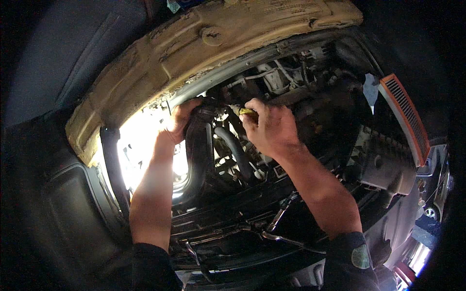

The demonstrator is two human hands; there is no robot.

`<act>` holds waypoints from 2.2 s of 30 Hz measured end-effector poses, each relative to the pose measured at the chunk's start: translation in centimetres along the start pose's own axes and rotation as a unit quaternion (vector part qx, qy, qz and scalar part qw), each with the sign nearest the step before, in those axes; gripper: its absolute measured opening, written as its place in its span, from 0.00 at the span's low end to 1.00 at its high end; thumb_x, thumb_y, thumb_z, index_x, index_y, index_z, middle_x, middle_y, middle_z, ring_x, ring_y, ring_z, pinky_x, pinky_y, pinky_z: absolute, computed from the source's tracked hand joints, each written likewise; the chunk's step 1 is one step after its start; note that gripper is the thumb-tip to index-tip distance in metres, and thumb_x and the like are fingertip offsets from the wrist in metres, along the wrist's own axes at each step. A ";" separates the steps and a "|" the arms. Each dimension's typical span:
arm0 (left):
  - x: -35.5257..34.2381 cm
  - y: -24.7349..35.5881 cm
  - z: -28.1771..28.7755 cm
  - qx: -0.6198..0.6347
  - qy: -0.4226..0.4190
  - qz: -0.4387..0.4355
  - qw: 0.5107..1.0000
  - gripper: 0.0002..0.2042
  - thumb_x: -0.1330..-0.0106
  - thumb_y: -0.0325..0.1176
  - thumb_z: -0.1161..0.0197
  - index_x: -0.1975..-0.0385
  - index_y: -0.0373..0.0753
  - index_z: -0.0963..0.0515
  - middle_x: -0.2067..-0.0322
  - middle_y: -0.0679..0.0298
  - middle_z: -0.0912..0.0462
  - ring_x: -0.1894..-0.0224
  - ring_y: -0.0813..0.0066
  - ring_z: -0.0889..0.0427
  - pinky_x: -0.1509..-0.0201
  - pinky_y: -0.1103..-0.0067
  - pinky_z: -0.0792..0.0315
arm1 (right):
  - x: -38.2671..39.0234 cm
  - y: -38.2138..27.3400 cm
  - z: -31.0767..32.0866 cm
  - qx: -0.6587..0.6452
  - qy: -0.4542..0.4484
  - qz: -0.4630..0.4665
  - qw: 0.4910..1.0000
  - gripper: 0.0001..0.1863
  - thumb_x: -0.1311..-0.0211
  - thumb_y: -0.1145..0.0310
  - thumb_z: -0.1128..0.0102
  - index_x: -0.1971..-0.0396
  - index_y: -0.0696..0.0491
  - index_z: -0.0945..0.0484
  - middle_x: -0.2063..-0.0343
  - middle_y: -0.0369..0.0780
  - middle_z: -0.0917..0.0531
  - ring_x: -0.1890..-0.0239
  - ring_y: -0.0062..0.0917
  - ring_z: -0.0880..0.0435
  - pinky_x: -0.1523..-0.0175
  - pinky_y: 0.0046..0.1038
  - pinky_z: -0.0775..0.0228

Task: The person works under the hood of a car, using a ratchet and screwdriver to remove and adjust components in the engine bay. The person removes a hose clamp, detaches a hose, and manipulates engine parts with both hands.

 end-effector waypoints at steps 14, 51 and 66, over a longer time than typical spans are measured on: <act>0.2 -1.7 3.4 -0.049 0.160 -0.144 0.975 0.13 0.33 0.42 0.35 0.55 0.41 0.17 0.58 0.67 0.17 0.54 0.70 0.20 0.44 0.75 0.29 | 0.3 0.3 1.0 -0.048 0.054 0.004 0.997 0.13 0.34 0.64 0.34 0.54 0.54 0.18 0.65 0.46 0.11 0.61 0.35 0.09 0.54 0.35 0.19; -0.4 -1.4 2.5 -0.410 0.181 -0.202 0.871 0.21 0.27 0.44 0.38 0.39 0.41 0.24 0.45 0.52 0.18 0.42 0.56 0.20 0.36 0.66 0.28 | -0.2 0.7 1.3 -0.090 0.080 -0.023 0.992 0.17 0.32 0.55 0.34 0.54 0.52 0.18 0.72 0.46 0.12 0.68 0.42 0.11 0.58 0.39 0.21; 13.8 -0.7 -3.5 -0.405 0.260 -0.124 0.868 0.10 0.26 0.34 0.42 0.56 0.35 0.22 0.65 0.49 0.16 0.63 0.54 0.15 0.59 0.66 0.21 | 4.9 -2.6 6.0 -0.031 0.004 0.010 0.999 0.18 0.31 0.61 0.34 0.49 0.57 0.19 0.61 0.43 0.13 0.59 0.27 0.14 0.52 0.32 0.24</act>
Point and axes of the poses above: each hand's wrist, its own x-axis away from the middle knuckle, its own z-axis out of the back of the hand, y = z × x, the point moved 9 cm from there along -x, towards the middle knuckle
